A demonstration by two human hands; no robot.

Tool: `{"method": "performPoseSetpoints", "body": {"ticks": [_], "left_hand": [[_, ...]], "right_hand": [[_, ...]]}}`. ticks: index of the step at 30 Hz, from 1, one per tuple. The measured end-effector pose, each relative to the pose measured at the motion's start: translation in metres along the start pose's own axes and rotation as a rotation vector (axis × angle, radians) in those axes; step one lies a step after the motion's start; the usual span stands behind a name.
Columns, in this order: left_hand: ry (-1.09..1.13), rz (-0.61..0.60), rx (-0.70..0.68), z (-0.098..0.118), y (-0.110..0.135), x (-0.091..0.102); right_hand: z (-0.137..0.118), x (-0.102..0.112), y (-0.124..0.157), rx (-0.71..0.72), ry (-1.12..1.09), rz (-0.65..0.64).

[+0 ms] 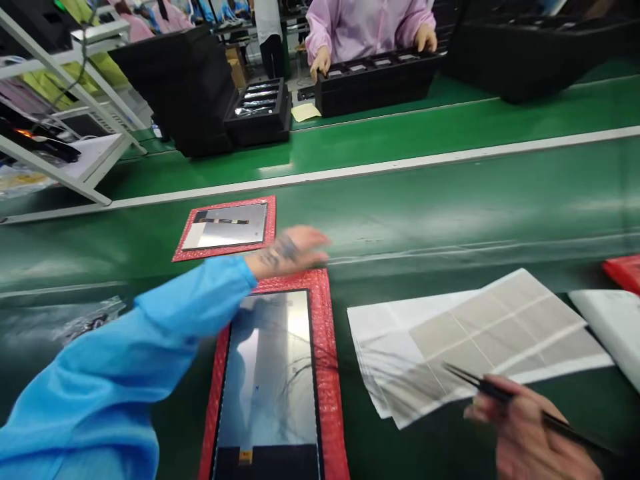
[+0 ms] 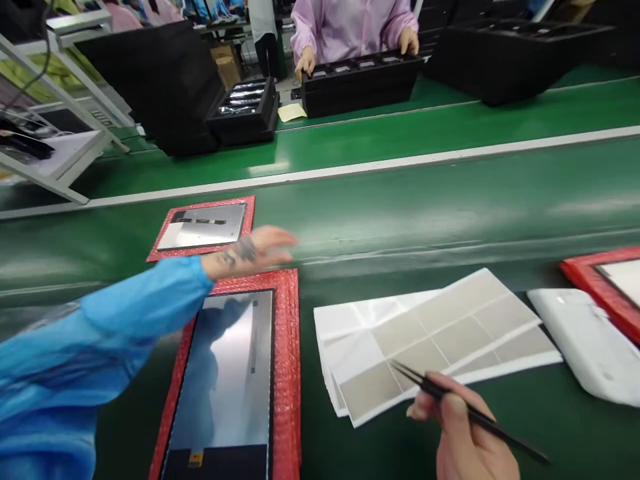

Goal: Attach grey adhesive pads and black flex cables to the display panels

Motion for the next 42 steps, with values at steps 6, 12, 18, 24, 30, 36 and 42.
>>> {"method": "performPoseSetpoints", "body": {"ticks": [6,12,18,24,30,36,42], "left_hand": [[-0.103,-0.339,-0.495,0.131,0.029,-0.084],[-0.071,-0.398,-0.442,0.11,0.012,-0.071],[0.048,-0.387,-0.414,0.118,0.012,-0.08],[0.122,-0.384,-0.425,0.115,0.009,-0.095],[0.245,-0.368,-0.396,0.112,0.009,-0.096],[0.256,-0.378,-0.387,0.113,0.009,-0.096],[0.199,-0.394,-0.404,0.112,0.009,-0.098]], "right_hand": [[-0.01,0.017,0.0,-0.023,0.001,-0.024],[0.002,0.013,0.004,-0.088,-0.081,-0.136],[0.014,-0.013,-0.012,-0.016,-0.073,-0.118],[0.02,-0.012,-0.014,0.021,-0.015,-0.137],[0.023,-0.008,-0.013,0.036,0.02,-0.188],[0.02,-0.007,-0.014,0.023,0.023,-0.205],[0.017,-0.007,-0.014,0.018,0.035,-0.248]]}}
Point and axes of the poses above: each hand's wrist, its own y-axis away from the middle knuckle, its own x-axis out of the back of the hand, z = x × y, the point moved 2 cm from there along -y, towards the middle knuckle, and after that the axes turned 11 degrees about x, right-handed, at the moved point
